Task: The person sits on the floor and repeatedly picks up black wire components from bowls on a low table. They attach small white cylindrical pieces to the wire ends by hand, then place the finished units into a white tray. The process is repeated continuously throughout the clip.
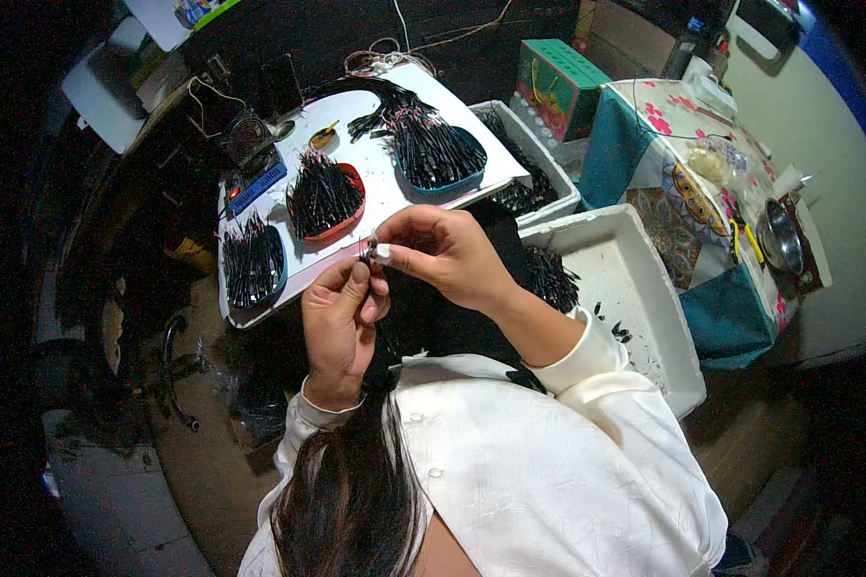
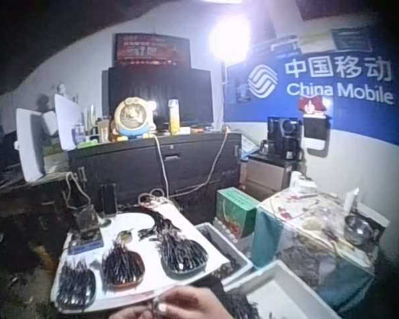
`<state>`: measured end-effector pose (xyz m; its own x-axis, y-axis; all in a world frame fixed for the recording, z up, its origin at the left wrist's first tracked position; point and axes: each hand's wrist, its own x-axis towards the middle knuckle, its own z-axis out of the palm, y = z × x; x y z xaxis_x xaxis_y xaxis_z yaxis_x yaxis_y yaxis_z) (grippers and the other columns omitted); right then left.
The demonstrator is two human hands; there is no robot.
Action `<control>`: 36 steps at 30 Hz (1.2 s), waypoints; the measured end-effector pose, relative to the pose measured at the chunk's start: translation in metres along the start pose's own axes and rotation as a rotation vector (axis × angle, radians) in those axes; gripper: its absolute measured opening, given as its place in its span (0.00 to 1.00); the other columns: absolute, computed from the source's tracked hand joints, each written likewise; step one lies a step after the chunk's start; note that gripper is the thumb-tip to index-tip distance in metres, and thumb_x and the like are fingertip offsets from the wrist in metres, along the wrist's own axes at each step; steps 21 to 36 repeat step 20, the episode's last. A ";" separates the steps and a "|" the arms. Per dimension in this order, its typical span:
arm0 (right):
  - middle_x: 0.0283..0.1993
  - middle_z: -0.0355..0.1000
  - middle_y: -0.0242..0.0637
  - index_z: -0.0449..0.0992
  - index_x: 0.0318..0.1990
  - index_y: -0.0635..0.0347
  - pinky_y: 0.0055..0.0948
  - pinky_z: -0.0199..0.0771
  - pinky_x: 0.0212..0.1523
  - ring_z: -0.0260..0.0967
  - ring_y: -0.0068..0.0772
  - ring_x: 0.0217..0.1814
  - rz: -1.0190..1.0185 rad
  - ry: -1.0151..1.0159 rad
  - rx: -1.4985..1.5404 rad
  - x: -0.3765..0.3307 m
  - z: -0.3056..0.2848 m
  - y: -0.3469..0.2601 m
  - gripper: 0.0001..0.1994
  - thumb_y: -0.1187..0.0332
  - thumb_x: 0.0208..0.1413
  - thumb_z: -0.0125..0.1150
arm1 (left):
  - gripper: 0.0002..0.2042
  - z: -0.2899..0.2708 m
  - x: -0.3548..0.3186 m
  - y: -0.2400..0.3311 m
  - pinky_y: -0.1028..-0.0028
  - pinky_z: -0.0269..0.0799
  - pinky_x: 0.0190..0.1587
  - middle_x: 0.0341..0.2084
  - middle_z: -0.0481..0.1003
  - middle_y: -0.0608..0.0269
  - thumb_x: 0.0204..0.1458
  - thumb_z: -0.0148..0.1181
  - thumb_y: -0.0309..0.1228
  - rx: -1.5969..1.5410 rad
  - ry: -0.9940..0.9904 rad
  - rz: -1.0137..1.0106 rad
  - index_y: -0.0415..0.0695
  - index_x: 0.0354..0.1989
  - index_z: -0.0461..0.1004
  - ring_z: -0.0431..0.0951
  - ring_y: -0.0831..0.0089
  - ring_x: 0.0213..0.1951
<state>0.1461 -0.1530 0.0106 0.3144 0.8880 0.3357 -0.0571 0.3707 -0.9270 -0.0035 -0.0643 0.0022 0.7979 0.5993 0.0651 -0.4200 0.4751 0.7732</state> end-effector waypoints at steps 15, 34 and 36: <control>0.38 0.73 0.35 0.71 0.42 0.65 0.22 0.75 0.41 0.72 0.23 0.39 0.065 0.060 0.666 -0.017 0.023 0.028 0.08 0.74 0.56 0.61 | 0.08 -0.007 -0.004 -0.005 0.85 0.56 0.22 0.24 0.73 0.62 0.59 0.54 0.27 -0.211 -0.116 -0.130 0.35 0.42 0.74 0.61 0.85 0.19; 0.40 0.73 0.36 0.71 0.43 0.64 0.21 0.75 0.42 0.73 0.25 0.40 0.101 0.075 0.694 -0.016 0.024 0.033 0.08 0.73 0.57 0.60 | 0.09 -0.008 -0.005 -0.007 0.84 0.56 0.22 0.25 0.73 0.62 0.60 0.53 0.28 -0.184 -0.100 -0.118 0.37 0.43 0.74 0.62 0.85 0.19; 0.40 0.73 0.36 0.71 0.43 0.64 0.21 0.75 0.42 0.73 0.25 0.40 0.101 0.075 0.694 -0.016 0.024 0.033 0.08 0.73 0.57 0.60 | 0.09 -0.008 -0.005 -0.007 0.84 0.56 0.22 0.25 0.73 0.62 0.60 0.53 0.28 -0.184 -0.100 -0.118 0.37 0.43 0.74 0.62 0.85 0.19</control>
